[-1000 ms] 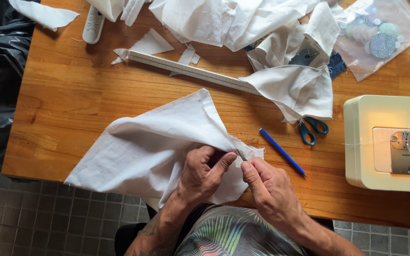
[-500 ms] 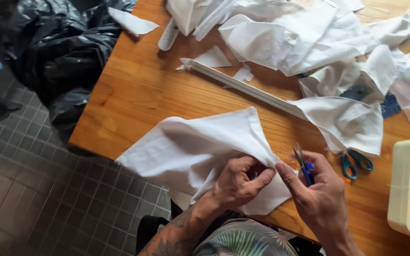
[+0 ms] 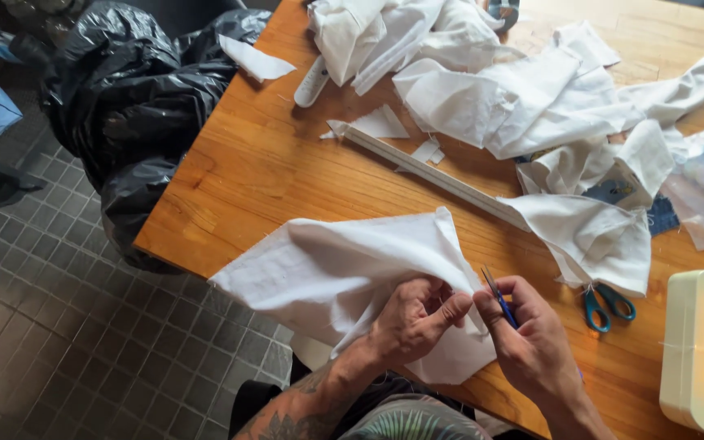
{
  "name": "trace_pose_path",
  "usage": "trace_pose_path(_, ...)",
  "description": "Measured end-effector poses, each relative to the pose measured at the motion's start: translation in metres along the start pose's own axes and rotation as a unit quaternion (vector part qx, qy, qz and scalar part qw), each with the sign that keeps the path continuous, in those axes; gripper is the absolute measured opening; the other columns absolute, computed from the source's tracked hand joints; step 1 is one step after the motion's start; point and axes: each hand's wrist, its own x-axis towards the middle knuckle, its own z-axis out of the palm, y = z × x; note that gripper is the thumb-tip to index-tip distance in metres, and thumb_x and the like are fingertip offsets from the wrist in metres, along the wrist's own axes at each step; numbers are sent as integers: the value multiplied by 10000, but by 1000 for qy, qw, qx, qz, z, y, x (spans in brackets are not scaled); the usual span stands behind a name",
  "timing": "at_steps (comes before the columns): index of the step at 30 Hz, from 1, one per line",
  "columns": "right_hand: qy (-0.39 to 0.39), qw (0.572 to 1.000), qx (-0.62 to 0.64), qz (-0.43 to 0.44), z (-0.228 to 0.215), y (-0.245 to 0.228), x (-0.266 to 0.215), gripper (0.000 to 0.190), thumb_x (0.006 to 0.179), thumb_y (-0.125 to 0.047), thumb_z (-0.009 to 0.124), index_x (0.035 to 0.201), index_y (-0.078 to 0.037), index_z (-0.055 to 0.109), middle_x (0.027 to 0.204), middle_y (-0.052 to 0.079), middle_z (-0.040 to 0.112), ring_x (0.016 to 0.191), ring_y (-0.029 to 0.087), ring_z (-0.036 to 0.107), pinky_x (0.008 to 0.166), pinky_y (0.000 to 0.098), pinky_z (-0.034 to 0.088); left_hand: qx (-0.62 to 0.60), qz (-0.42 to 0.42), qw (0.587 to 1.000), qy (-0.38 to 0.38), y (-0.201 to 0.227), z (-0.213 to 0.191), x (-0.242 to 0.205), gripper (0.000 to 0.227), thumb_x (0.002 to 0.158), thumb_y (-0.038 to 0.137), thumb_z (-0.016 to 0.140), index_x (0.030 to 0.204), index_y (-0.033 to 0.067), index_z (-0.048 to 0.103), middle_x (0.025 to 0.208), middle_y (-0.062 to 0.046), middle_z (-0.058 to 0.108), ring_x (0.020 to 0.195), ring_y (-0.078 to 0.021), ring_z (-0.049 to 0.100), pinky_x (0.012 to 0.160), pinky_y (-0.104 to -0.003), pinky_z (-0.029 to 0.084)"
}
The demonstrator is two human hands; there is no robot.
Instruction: The person cuts a white piece of fabric using small scissors. They trim the edges and corners of the fabric while holding it with their left hand and cutting with their right hand. The fabric is manipulated and repositioned throughout the process.
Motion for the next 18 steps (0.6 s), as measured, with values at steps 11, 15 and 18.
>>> trace_pose_path(11,59,998,-14,-9,9,9,-1,218,1124,-287,756,1109,-69,763,784,25,669,642,140,556,542,313,455,20,51,996,66,-3,7,-7,368,1141,385,704,896,111,724,761,-27,761,641,-183,697,615,-391,570)
trace_pose_path(15,85,996,-6,-29,12,11,-6,225,1144,-313,736,1099,-93,747,729,-9,600,613,114,500,520,307,434,61,101,986,114,-8,9,-6,395,1110,368,759,851,93,641,712,-45,609,628,-217,530,612,-443,448)
trace_pose_path(18,72,997,-10,-14,6,18,-1,232,1127,-325,763,1100,-94,768,748,-7,605,632,118,502,536,305,427,69,114,986,105,-9,8,-4,361,1111,335,795,868,116,644,691,-19,591,608,-202,513,616,-433,455)
